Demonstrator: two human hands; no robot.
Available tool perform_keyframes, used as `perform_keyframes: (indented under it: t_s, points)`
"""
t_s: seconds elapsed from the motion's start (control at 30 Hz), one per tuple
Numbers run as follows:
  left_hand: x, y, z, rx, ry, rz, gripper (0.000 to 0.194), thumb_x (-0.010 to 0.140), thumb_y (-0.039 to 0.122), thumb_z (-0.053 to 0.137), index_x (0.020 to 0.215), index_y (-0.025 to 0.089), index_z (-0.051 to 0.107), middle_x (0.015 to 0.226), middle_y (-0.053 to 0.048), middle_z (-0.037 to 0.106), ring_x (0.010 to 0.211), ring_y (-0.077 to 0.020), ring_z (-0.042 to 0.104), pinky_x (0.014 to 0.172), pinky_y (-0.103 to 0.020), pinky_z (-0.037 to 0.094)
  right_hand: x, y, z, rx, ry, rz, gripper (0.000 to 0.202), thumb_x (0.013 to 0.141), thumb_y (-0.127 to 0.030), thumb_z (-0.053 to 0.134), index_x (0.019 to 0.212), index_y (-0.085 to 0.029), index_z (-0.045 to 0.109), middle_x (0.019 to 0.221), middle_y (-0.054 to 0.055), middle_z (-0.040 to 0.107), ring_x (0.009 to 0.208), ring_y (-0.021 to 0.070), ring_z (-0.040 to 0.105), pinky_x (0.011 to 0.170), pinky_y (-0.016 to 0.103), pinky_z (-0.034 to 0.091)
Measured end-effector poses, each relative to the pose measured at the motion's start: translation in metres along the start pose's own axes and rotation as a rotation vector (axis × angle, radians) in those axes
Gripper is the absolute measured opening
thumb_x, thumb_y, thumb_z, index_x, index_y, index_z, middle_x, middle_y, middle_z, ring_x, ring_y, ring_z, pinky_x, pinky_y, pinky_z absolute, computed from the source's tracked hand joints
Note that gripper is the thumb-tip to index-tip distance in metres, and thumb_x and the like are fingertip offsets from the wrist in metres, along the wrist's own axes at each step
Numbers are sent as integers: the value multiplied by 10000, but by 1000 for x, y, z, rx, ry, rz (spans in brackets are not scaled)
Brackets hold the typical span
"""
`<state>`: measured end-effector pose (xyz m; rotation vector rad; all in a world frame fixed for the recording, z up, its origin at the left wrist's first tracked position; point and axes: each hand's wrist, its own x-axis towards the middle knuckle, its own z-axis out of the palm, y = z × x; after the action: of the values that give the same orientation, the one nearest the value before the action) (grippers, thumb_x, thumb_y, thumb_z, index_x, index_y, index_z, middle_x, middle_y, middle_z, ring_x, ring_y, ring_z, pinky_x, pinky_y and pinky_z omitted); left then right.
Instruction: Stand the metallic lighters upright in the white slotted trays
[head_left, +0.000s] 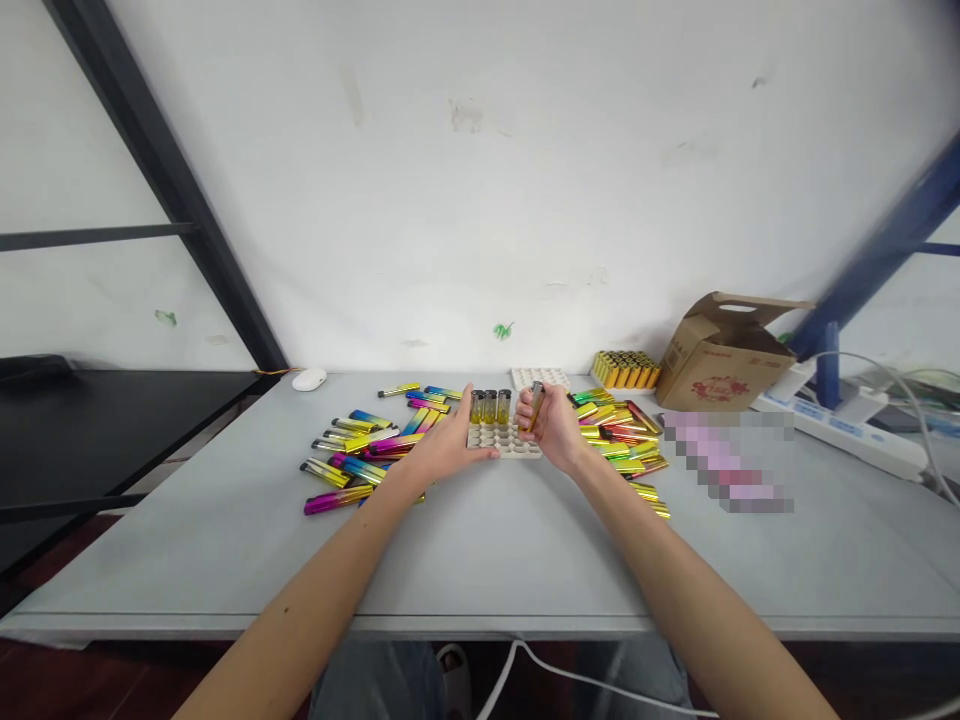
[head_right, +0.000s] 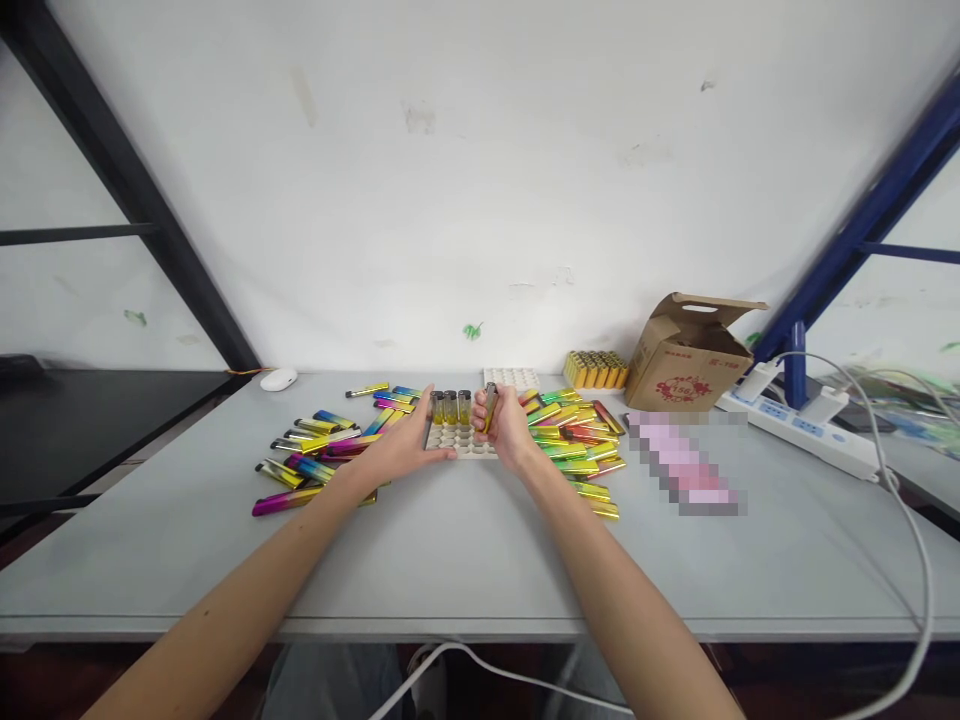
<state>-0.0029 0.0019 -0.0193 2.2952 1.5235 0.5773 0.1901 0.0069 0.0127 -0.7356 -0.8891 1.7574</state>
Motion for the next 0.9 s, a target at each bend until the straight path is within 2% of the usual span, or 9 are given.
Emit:
perform_keyframes:
  t_s: [0.3, 0.47, 0.67, 0.9]
  points:
    - [-2, 2, -1, -15, 12, -3, 1094, 766, 597, 651, 1547, 163, 19, 1394, -230, 505, 1256, -371, 508, 919, -423, 422, 3, 2, 3, -37, 118, -21, 202, 827, -361, 334, 691, -218, 378, 577, -56, 292, 442, 96, 274, 395, 186, 180]
    - [-3, 2, -1, -13, 9, 11, 1088, 778, 575, 647, 1545, 144, 6, 1400, -236, 499, 1264, -372, 506, 925, -424, 422, 1, 6, 4, -63, 90, -22, 241, 838, -389, 317, 685, -217, 387, 575, -54, 293, 445, 96, 280, 397, 188, 190]
    - [-2, -1, 2, 10, 19, 31, 1075, 786, 585, 628, 1545, 169, -10, 1478, -224, 415, 1329, -376, 447, 957, -421, 413, -1, 7, 6, -98, 70, -24, 286, 840, -433, 321, 661, -218, 381, 562, -53, 284, 447, 97, 267, 394, 188, 212]
    - [-2, 0, 2, 4, 29, 27, 1065, 774, 574, 641, 1540, 141, 41, 1417, -236, 483, 1278, -368, 503, 933, -413, 422, 1, 5, 6, -84, 113, -5, 215, 815, -371, 349, 666, -217, 371, 560, -60, 258, 424, 83, 231, 380, 175, 155]
